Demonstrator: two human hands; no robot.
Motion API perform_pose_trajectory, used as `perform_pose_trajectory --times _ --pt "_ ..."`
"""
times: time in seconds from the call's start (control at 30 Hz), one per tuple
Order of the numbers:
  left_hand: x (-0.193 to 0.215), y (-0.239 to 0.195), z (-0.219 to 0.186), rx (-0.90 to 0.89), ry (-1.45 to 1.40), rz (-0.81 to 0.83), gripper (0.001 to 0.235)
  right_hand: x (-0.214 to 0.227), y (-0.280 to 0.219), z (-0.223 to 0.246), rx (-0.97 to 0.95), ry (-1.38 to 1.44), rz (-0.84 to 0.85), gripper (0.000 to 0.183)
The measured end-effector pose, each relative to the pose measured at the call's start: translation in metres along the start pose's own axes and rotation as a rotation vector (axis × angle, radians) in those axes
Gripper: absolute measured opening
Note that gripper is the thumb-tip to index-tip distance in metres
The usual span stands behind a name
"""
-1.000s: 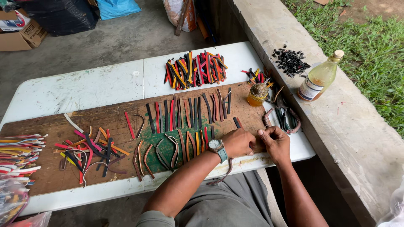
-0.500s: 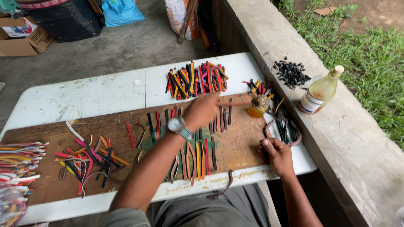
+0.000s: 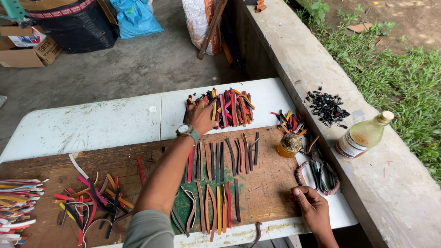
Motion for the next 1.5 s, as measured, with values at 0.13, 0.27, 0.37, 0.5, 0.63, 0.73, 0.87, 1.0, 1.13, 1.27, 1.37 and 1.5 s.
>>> perform_pose_trajectory --times 0.13,0.27,0.37,0.5,0.63,0.73,0.87,1.0,1.13,1.27,1.37,1.5 --pt "-0.038 0.018 -0.003 0.022 -0.101 -0.002 0.063 0.001 0.004 -0.002 -0.005 0.008 0.012 0.025" --pt "-0.061 0.034 0.004 0.003 -0.210 -0.162 0.034 0.003 0.003 -0.007 -0.039 0.031 -0.001 0.025" --pt "-0.063 0.038 0.008 -0.005 -0.231 -0.246 0.027 0.000 0.003 -0.008 -0.068 0.034 0.001 0.024" --pt "-0.055 0.037 -0.008 -0.015 -0.196 -0.292 0.017 0.004 0.004 -0.005 -0.016 0.026 0.020 0.023" --pt "-0.053 0.015 -0.021 0.039 -0.184 -0.033 0.019 0.002 0.005 -0.007 -0.069 0.020 0.003 0.023" --pt "-0.037 -0.002 -0.029 0.000 -0.204 -0.204 0.040 0.003 0.003 -0.006 -0.076 -0.001 -0.007 0.024" --pt "-0.030 -0.006 -0.048 -0.103 -0.142 -0.146 0.088 0.001 0.003 -0.001 -0.078 0.013 -0.003 0.024" --pt "-0.031 0.000 -0.055 -0.084 -0.103 -0.045 0.097 0.002 0.003 -0.004 -0.125 0.034 -0.016 0.024" --pt "-0.041 0.006 -0.049 -0.060 -0.164 -0.114 0.085 0.002 0.003 -0.005 -0.088 0.011 -0.027 0.024" --pt "-0.055 0.019 -0.031 0.010 -0.245 -0.194 0.079 -0.001 0.001 0.005 -0.033 0.023 0.005 0.023" --pt "-0.060 0.027 -0.021 0.074 -0.271 -0.206 0.073 -0.008 -0.002 0.020 -0.055 -0.145 -0.074 0.021" --pt "-0.033 0.011 -0.026 0.013 -0.266 -0.390 0.069 -0.043 0.001 0.069 0.258 -0.506 -0.029 0.022"
Point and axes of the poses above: each hand's wrist, its own y-axis towards the middle knuckle, its own x-axis out of the back of the hand, z = x × y, the point moved 4 cm from there along y, towards the middle knuckle, and after that the axes turned 9 degrees about -x, right-handed, at the moved point
